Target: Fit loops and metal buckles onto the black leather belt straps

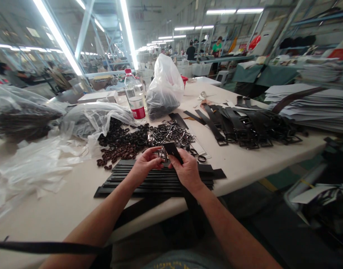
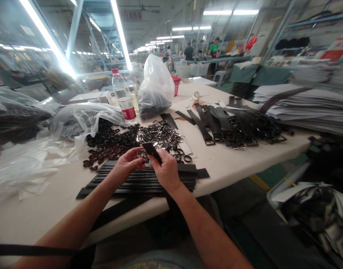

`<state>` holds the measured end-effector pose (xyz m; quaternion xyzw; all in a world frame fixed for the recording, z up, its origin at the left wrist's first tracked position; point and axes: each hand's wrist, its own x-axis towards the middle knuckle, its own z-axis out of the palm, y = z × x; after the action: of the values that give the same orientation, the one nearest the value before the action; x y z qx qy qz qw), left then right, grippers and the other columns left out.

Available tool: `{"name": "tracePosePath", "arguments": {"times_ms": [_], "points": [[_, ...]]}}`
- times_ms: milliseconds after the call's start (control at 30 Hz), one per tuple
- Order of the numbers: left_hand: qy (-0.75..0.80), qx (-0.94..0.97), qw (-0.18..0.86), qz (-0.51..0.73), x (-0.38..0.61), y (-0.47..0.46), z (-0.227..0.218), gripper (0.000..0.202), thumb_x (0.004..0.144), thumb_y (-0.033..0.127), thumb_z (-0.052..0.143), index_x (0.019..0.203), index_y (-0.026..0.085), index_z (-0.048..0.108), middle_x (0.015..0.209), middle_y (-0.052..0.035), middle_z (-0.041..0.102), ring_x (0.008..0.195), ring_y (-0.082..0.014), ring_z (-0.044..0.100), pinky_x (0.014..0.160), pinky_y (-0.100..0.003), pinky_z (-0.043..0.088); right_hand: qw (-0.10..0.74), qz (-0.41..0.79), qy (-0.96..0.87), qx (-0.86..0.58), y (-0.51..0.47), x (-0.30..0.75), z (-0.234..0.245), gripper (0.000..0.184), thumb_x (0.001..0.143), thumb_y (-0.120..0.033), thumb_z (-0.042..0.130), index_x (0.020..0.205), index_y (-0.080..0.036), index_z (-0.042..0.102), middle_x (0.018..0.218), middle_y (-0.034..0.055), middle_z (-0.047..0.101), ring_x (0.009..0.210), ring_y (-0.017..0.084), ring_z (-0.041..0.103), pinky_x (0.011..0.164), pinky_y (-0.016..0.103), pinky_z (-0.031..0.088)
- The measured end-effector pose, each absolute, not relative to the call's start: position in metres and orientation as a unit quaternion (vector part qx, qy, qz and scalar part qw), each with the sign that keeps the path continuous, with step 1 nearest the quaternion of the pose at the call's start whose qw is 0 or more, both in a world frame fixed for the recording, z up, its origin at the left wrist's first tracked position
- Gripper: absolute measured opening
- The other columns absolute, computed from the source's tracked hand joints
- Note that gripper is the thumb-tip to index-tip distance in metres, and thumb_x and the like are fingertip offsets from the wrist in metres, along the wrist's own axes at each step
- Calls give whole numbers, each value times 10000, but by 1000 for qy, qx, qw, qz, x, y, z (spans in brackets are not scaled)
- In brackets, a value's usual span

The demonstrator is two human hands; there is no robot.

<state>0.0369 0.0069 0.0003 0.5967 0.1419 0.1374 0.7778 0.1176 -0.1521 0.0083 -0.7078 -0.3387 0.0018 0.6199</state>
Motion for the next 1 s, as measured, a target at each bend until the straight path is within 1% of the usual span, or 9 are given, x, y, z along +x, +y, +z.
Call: {"name": "tracePosePath", "arguments": {"times_ms": [67,167,300,500,600,700,833,1000], "points": [[155,590,778,152,37,6,3,476,626,332,894,1030,157,713,724,-10,732,583,-110,672,569,-195,536,643,33,-313,-698,-152,117,9,202,875,-399,628,802,-213,651,613,-11,635,526,149,601,590,261,482],[175,575,784,153,36,3,7,410,607,345,902,923,139,741,730,-27,746,559,-91,658,560,-179,531,700,126,-255,-655,-149,117,7,261,832,-462,660,800,-203,653,547,-24,624,478,144,581,508,249,450],[175,530,820,125,36,0,10,396,582,298,915,909,137,759,690,-14,729,511,-65,623,521,-159,515,755,224,-186,-588,-144,118,1,363,729,-531,743,812,-186,671,558,-18,647,455,133,571,436,230,404],[168,497,845,105,36,1,13,360,591,263,912,885,127,756,657,-5,697,490,-52,597,480,-138,491,784,298,-126,-530,-142,119,-3,462,625,-568,814,817,-169,682,513,-25,625,419,105,528,393,201,351],[160,507,840,106,34,0,13,399,609,271,905,956,140,759,673,-5,704,506,-56,600,505,-148,499,789,310,-115,-517,-144,118,-3,473,601,-570,827,801,-172,669,506,-30,619,411,99,515,393,198,355],[158,532,822,125,35,-1,10,439,639,282,889,1038,161,752,726,-11,726,556,-67,625,561,-163,516,784,279,-122,-541,-147,116,-1,444,646,-571,799,805,-177,671,515,-27,623,422,104,518,408,207,368],[161,561,796,158,37,1,5,416,642,280,884,1020,164,753,786,-23,741,637,-83,643,641,-186,527,764,209,-155,-591,-151,117,1,402,717,-558,752,846,-181,698,529,-22,631,440,116,528,433,224,388],[163,578,784,161,38,0,2,371,622,259,889,963,181,765,841,-26,750,707,-103,657,694,-209,523,777,223,-140,-572,-152,119,-1,415,703,-569,750,838,-181,692,544,-15,644,443,118,539,439,223,400]]}}
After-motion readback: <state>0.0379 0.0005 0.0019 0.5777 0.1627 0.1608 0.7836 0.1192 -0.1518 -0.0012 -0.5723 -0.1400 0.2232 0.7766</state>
